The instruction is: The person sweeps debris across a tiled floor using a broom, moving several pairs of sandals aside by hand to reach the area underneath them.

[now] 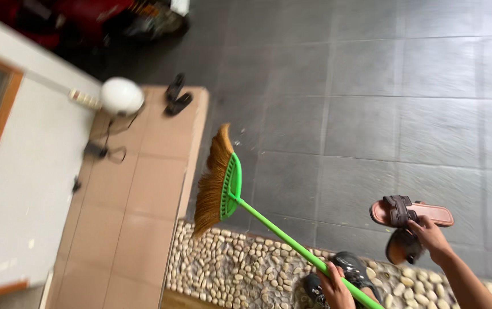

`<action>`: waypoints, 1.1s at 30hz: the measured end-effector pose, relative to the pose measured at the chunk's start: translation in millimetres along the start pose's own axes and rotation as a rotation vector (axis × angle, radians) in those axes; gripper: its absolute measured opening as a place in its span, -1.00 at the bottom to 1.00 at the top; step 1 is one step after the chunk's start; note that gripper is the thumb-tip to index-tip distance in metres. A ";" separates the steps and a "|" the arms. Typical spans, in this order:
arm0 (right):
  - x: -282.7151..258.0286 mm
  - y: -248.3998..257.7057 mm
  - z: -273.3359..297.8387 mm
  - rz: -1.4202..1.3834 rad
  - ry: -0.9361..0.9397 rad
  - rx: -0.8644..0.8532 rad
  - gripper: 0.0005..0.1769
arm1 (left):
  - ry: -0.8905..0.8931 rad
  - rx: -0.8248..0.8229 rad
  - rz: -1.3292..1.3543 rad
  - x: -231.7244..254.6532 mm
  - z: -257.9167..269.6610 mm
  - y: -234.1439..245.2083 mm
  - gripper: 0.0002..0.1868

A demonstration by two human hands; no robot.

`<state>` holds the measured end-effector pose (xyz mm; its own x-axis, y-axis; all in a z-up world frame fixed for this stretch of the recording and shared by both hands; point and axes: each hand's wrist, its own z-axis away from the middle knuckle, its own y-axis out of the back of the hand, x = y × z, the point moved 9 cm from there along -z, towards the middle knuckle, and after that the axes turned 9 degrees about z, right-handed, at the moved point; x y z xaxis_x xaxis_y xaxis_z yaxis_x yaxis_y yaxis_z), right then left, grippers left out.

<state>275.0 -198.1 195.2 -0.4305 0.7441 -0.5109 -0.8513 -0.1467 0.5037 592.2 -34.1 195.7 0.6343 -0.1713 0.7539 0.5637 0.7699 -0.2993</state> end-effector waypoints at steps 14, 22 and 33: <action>253.7 261.0 26.3 -0.935 -0.387 0.161 -0.63 | 0.111 -0.384 -0.547 -47.3 150.5 -240.6 -0.66; 434.4 359.9 -21.4 -1.134 -0.538 0.289 -0.67 | 0.079 -0.509 -0.682 -227.3 226.8 -308.2 -0.67; 627.4 427.2 -31.8 -1.339 -0.602 0.502 -0.84 | 0.323 -0.578 -0.726 -363.4 321.3 -356.7 -0.67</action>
<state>-368.3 185.4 67.7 0.8214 0.3093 -0.4792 -0.2646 0.9510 0.1603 -9.3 -48.9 216.4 0.0972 -0.7100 0.6975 0.9913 0.0065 -0.1316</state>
